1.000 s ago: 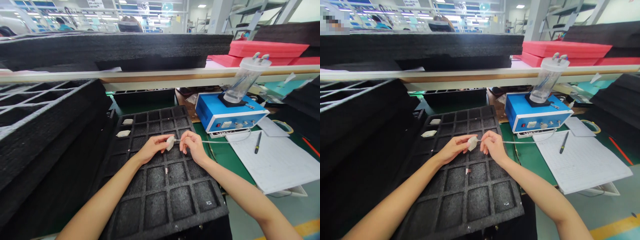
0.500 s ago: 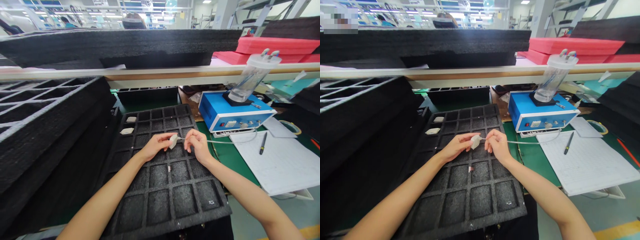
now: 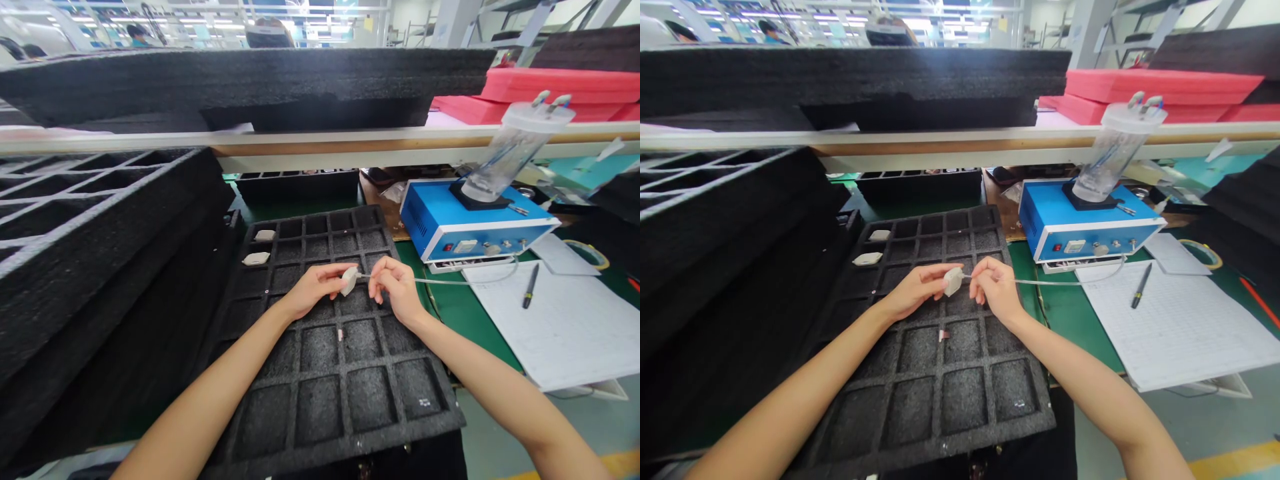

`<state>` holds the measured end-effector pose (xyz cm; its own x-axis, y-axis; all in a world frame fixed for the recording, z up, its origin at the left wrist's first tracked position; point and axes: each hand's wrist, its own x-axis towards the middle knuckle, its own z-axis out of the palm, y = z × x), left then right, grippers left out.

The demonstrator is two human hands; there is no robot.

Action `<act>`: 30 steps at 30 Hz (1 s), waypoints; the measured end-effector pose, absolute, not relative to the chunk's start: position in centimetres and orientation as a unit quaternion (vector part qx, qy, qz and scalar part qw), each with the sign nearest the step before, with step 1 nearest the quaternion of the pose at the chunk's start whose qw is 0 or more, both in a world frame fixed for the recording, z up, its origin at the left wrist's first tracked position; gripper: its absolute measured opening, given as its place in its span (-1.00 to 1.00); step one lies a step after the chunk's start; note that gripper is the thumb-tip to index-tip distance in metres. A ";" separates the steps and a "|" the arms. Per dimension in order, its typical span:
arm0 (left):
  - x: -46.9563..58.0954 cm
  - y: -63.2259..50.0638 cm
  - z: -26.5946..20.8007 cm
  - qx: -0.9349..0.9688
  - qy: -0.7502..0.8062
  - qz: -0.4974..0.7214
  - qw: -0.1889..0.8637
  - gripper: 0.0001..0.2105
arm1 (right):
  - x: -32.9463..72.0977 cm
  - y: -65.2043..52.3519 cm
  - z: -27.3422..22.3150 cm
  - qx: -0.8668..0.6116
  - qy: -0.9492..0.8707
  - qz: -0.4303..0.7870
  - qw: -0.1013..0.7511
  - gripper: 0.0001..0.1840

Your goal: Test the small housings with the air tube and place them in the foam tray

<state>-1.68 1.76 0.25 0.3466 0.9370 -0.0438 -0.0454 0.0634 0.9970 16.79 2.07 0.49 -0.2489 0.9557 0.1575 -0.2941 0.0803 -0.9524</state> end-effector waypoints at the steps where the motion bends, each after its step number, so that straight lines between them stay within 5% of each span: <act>1: -1.7 1.8 0.3 0.553 0.404 0.403 0.607 -0.53 | 16.8 2.1 0.5 -0.321 -0.517 0.598 0.522 -0.98; 22: -1.7 1.7 0.4 0.547 0.404 0.405 0.611 -0.56 | 16.8 2.0 0.4 -0.313 -0.517 0.604 0.519 -0.95; 26: -1.7 1.7 0.3 0.510 0.398 0.419 0.637 -0.58 | 16.8 1.9 0.5 -0.269 -0.505 0.566 0.594 -0.93; 30: -1.8 2.1 0.0 0.446 0.376 0.431 0.689 -0.63 | 16.7 2.6 0.7 -0.266 -0.397 0.574 0.665 -0.46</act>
<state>-1.78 2.06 -0.02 0.3468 0.9283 -0.1339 -0.2585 0.2318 0.9378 16.71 2.59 0.68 0.0267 0.9744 0.2232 -0.5530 0.2004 -0.8087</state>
